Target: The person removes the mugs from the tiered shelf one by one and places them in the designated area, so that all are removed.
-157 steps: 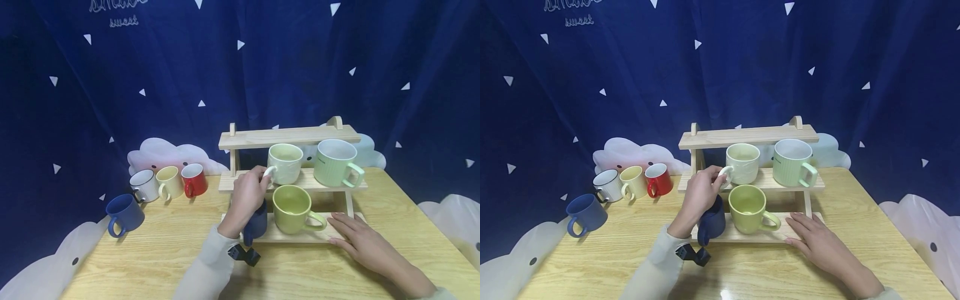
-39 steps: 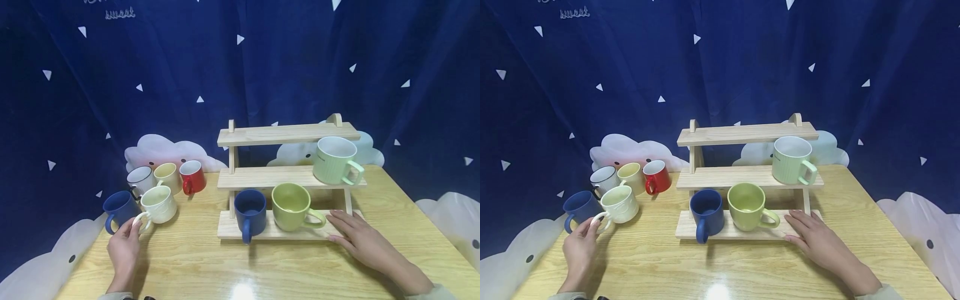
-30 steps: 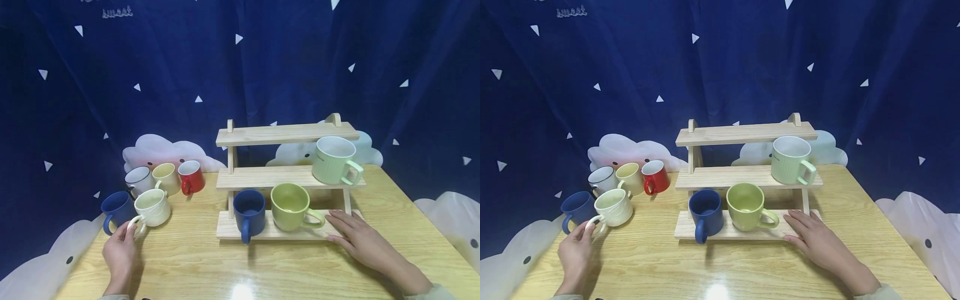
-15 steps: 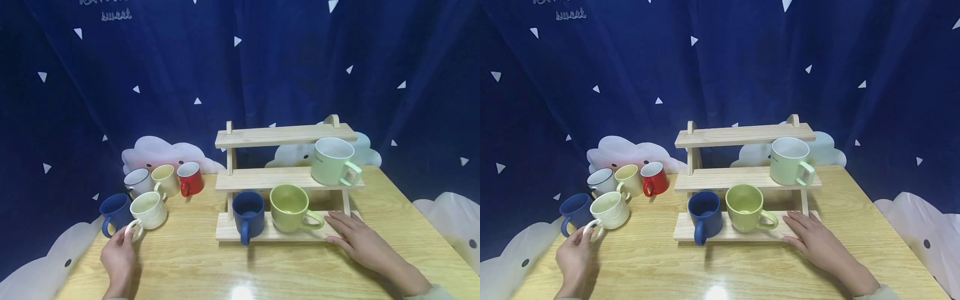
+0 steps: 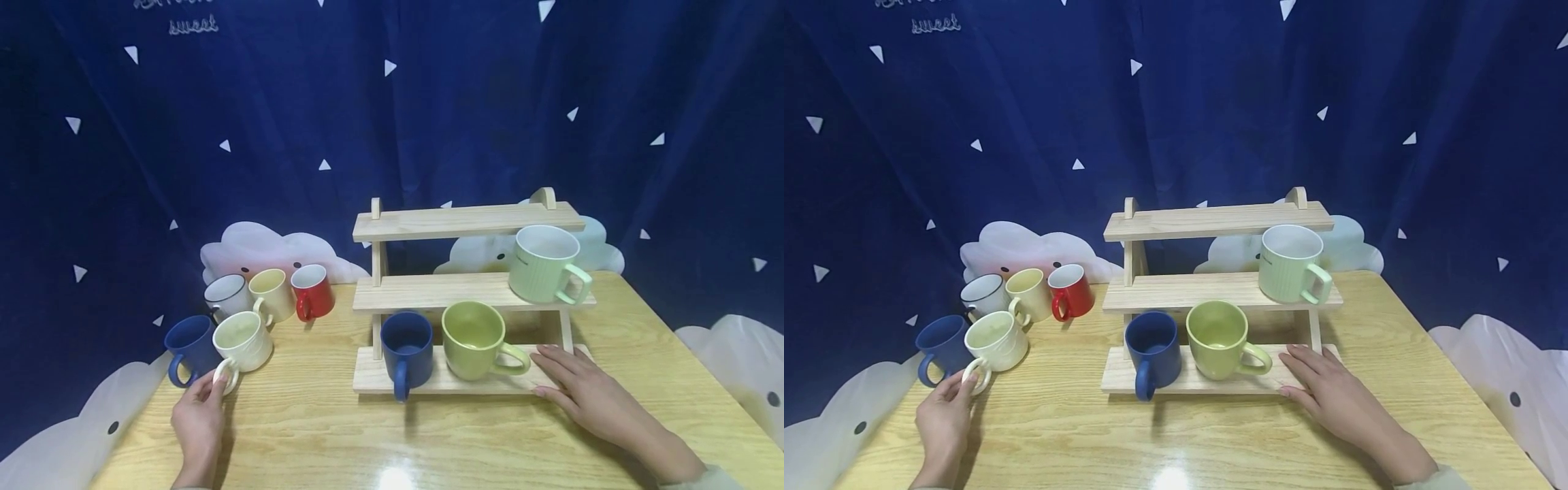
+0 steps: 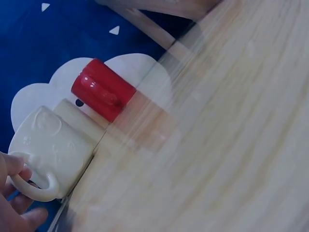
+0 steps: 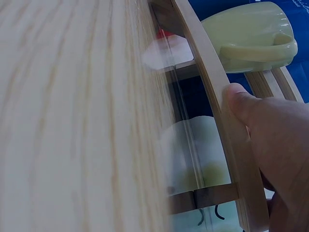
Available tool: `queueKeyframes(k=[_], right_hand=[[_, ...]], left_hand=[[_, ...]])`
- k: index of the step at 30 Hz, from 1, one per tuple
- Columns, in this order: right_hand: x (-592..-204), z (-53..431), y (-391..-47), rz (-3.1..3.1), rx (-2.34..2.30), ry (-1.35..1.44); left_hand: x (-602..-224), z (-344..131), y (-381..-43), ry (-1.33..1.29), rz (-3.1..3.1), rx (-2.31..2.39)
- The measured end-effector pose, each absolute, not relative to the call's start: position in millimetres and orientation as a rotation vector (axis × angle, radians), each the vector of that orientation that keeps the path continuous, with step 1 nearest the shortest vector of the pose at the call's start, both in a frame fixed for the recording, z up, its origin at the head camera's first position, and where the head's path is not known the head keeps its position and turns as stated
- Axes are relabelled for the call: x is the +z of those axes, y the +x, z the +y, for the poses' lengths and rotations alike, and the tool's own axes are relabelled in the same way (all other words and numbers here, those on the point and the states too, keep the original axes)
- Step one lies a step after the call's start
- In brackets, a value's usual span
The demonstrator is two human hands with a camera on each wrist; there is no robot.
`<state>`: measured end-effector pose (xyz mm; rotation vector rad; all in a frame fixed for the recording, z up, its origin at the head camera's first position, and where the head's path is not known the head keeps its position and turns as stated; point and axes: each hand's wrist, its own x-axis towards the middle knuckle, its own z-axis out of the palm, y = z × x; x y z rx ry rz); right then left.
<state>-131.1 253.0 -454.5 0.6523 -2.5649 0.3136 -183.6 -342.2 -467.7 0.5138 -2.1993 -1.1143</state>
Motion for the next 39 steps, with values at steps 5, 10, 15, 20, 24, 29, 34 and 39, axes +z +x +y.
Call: queueKeyframes(k=[5, 10, 15, 20, 24, 29, 34, 39], right_hand=[[-454.5, 253.9, -130.8, -2.585, 0.306, 0.642], [-454.5, 254.0, -131.2, -2.582, 0.302, 0.640], [-454.4, 254.1, -130.8, -2.582, 0.300, 0.641], [-454.9, 254.2, -130.7, -2.565, 0.310, 0.661], [-455.8, 254.5, -130.9, -2.559, 0.310, 0.675], [-455.6, 253.9, -131.1, -2.564, 0.303, 0.668], [-455.8, 253.6, -131.4, -2.560, 0.305, 0.653], [-455.9, 253.5, -131.8, -2.562, 0.304, 0.655]], left_hand=[[-468.1, -342.8, -185.2, 0.493, -2.226, -1.123], [-467.4, -343.3, -185.7, 0.500, -2.248, -1.120], [-467.2, -343.4, -186.2, 0.485, -2.256, -1.117], [-467.9, -345.3, -186.7, 0.469, -2.270, -1.110], [-468.5, -346.7, -186.6, 0.458, -2.283, -1.090], [-469.8, -349.2, -186.2, 0.451, -2.290, -1.053], [-470.2, -351.3, -187.3, 0.427, -2.273, -1.041], [-469.3, -352.6, -188.9, 0.452, -2.237, -1.020]])
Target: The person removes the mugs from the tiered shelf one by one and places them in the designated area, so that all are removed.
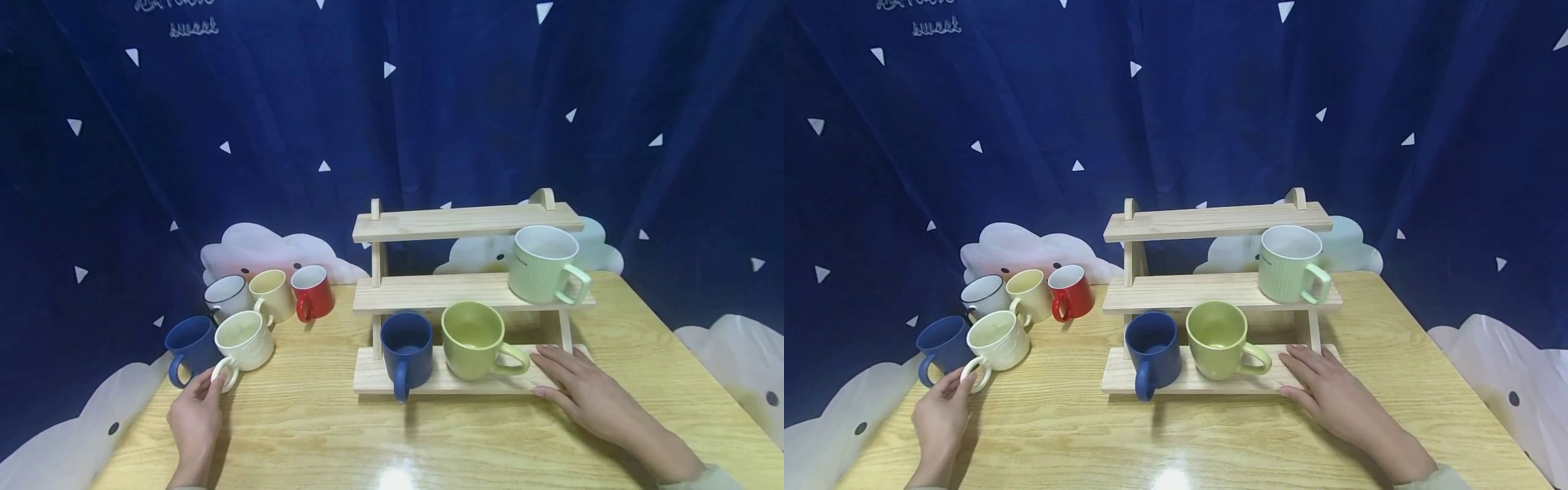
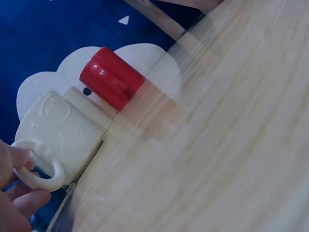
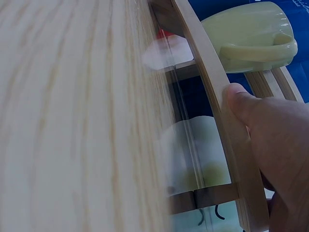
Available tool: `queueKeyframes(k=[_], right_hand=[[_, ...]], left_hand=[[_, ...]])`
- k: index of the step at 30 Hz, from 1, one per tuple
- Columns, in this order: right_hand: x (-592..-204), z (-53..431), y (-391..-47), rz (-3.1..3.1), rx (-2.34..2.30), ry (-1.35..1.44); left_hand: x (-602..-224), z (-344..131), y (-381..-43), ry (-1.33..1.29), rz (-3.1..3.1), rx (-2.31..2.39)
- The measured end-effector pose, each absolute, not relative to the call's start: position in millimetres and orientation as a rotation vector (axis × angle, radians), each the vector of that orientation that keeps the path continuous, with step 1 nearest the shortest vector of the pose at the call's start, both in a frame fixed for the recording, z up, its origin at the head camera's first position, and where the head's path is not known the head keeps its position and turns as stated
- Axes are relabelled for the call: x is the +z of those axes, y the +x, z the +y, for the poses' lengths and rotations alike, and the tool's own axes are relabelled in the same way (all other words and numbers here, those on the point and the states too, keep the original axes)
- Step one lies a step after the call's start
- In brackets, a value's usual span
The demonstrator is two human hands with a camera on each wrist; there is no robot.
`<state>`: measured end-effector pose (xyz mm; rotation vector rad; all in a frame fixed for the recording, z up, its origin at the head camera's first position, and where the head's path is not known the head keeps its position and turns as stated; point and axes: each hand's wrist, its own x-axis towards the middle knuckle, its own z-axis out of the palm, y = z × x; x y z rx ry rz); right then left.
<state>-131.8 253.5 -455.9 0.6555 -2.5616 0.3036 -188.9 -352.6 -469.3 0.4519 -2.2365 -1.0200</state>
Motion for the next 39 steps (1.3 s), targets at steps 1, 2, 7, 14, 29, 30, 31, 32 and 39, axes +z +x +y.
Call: queueKeyframes(k=[1, 2, 7, 14, 29, 30, 31, 32, 39], right_hand=[[-455.9, 253.7, -131.7, -2.562, 0.303, 0.654], [-456.2, 254.2, -131.8, -2.562, 0.305, 0.660], [-455.1, 253.9, -131.1, -2.557, 0.303, 0.668], [-453.6, 254.4, -130.4, -2.545, 0.307, 0.672], [-456.1, 253.7, -131.7, -2.547, 0.322, 0.664], [-456.0, 253.7, -131.6, -2.548, 0.323, 0.664], [-455.9, 253.6, -131.6, -2.551, 0.322, 0.664], [-455.6, 253.5, -131.5, -2.552, 0.322, 0.662], [-454.3, 253.5, -131.1, -2.554, 0.319, 0.660]], left_hand=[[-469.1, -352.5, -189.3, 0.465, -2.227, -1.022], [-468.9, -352.7, -189.6, 0.477, -2.217, -1.024], [-469.2, -353.0, -190.4, 0.518, -2.181, -1.047], [-467.1, -351.1, -190.4, 0.505, -2.197, -1.056], [-444.5, -353.4, -181.3, 0.462, -2.287, -0.968], [-441.8, -353.0, -180.6, 0.449, -2.292, -0.957], [-439.3, -352.6, -180.2, 0.435, -2.299, -0.948], [-436.9, -352.0, -180.1, 0.419, -2.307, -0.944], [-420.6, -345.5, -178.9, 0.302, -2.374, -0.983]])
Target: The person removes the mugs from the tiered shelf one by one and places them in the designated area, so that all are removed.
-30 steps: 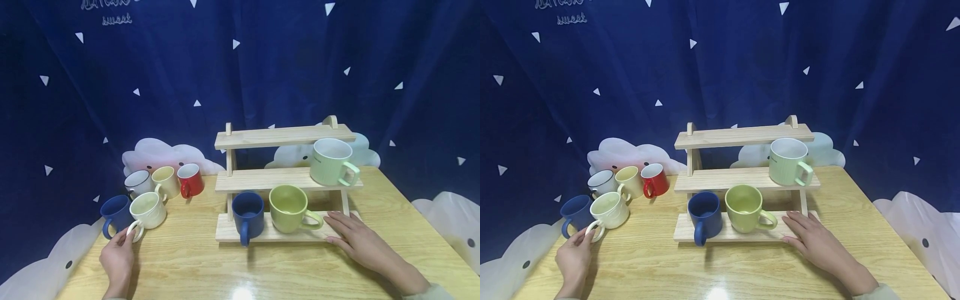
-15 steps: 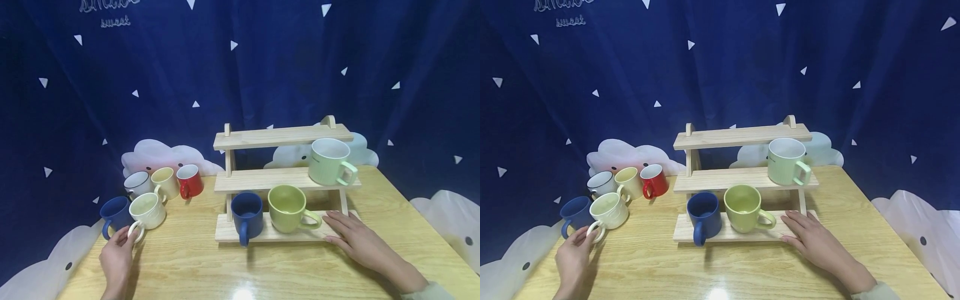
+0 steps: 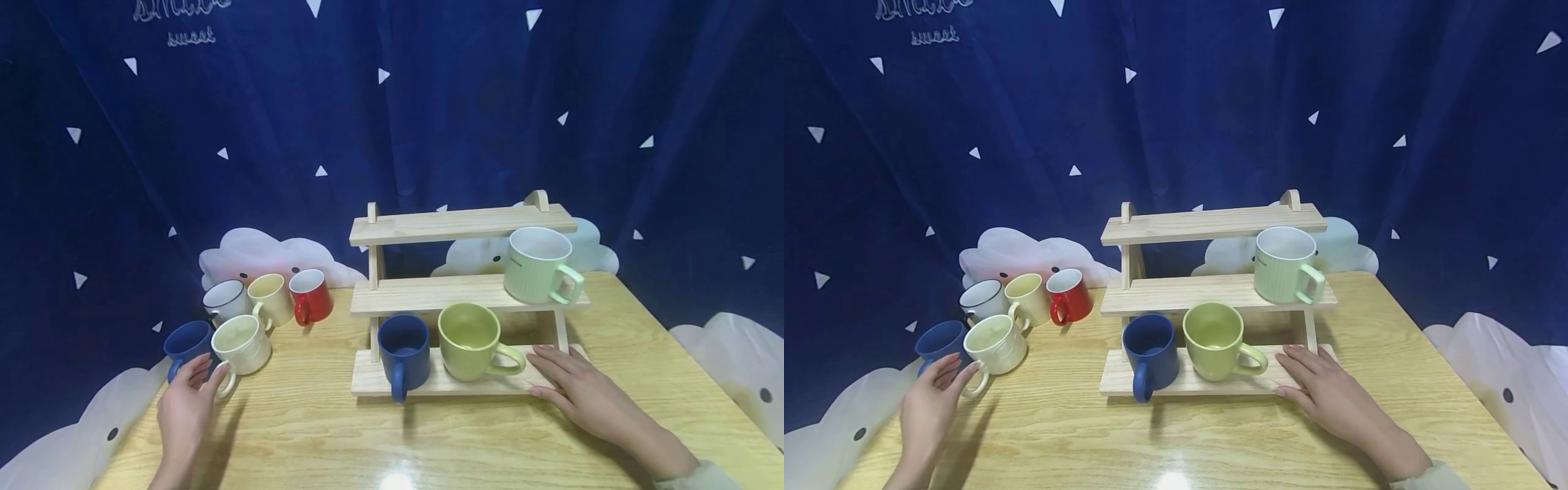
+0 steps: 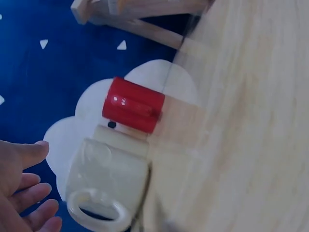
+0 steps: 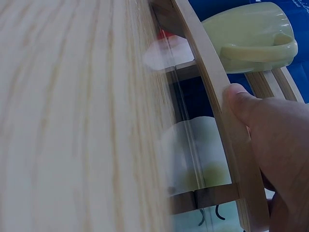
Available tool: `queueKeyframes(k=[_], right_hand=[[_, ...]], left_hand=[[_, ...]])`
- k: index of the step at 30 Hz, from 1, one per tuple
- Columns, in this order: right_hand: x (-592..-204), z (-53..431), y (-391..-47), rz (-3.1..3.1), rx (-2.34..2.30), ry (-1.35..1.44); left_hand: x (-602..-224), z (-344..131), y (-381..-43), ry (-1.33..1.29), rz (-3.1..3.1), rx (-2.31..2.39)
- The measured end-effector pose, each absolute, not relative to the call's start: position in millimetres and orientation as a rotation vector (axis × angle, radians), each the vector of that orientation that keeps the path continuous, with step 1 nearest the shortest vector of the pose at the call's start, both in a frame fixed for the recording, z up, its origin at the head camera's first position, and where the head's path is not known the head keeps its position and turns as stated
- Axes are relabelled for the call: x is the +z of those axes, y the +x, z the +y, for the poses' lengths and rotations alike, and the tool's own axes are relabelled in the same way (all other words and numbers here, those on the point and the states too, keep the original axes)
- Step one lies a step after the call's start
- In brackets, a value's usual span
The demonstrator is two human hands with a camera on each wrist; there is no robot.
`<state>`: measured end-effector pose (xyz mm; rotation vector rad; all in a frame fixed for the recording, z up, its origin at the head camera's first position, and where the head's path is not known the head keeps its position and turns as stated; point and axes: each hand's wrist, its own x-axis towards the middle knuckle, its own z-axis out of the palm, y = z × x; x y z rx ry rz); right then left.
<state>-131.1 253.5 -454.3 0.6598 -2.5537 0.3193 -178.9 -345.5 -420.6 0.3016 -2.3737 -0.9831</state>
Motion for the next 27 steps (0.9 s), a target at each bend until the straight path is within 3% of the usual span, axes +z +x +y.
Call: queueKeyframes(k=[27], right_hand=[[-454.0, 253.9, -130.8, -2.538, 0.320, 0.674]], left_hand=[[-362.2, -276.5, -189.0, -0.241, -2.596, -0.887]])
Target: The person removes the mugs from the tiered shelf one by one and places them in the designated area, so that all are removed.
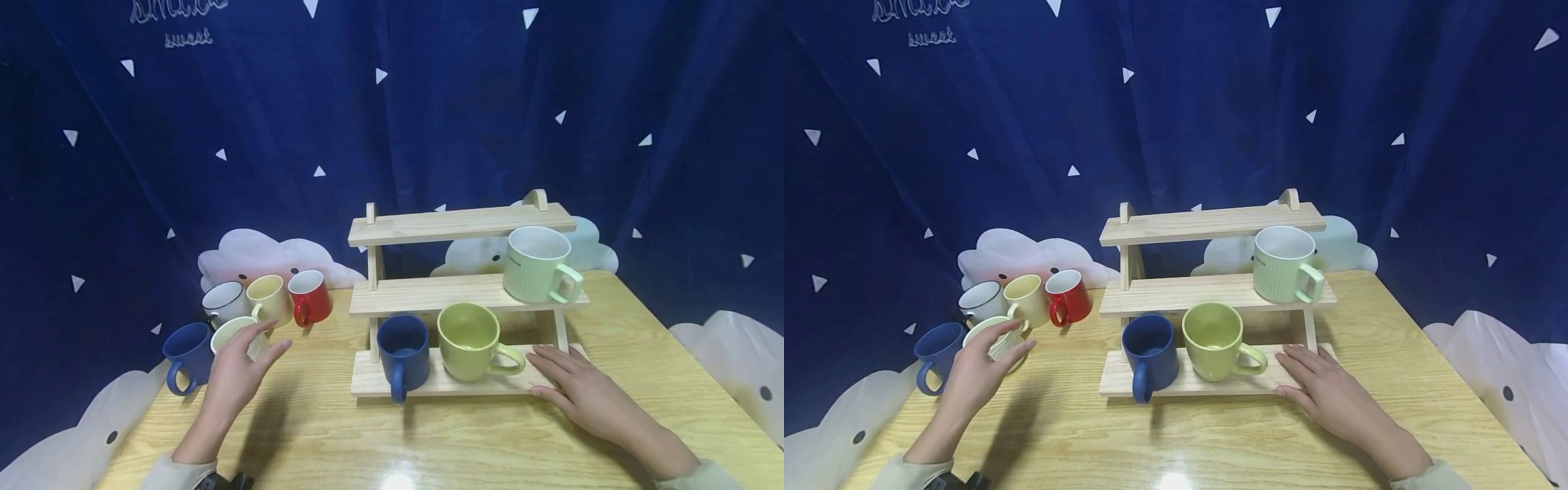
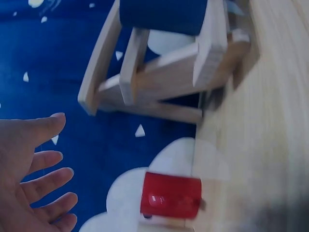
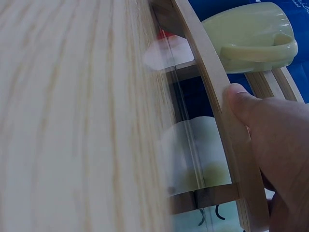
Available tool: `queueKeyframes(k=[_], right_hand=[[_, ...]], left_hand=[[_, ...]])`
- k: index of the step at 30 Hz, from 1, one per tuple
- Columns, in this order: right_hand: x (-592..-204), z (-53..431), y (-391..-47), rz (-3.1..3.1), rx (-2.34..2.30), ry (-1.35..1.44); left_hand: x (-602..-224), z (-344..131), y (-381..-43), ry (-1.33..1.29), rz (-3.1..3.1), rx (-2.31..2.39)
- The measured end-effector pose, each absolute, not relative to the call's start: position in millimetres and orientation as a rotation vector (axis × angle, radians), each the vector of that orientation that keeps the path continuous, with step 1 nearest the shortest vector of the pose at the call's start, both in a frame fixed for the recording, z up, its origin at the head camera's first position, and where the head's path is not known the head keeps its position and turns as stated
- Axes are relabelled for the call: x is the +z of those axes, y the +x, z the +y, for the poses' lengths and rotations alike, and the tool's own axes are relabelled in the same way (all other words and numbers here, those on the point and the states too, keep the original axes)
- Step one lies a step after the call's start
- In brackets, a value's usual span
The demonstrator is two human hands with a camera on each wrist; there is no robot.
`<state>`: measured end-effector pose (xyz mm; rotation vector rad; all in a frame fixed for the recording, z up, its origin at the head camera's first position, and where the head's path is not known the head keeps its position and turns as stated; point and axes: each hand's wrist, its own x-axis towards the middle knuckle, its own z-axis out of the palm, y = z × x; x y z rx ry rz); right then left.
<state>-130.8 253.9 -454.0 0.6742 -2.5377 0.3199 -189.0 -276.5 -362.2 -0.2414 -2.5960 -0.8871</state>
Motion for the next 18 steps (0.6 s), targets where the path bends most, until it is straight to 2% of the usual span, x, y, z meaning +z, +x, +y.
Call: queueKeyframes(k=[18], right_hand=[[-456.8, 254.9, -131.7, -2.524, 0.310, 0.684]], left_hand=[[-325.3, -192.0, -197.5, -0.586, -2.547, -0.911]])
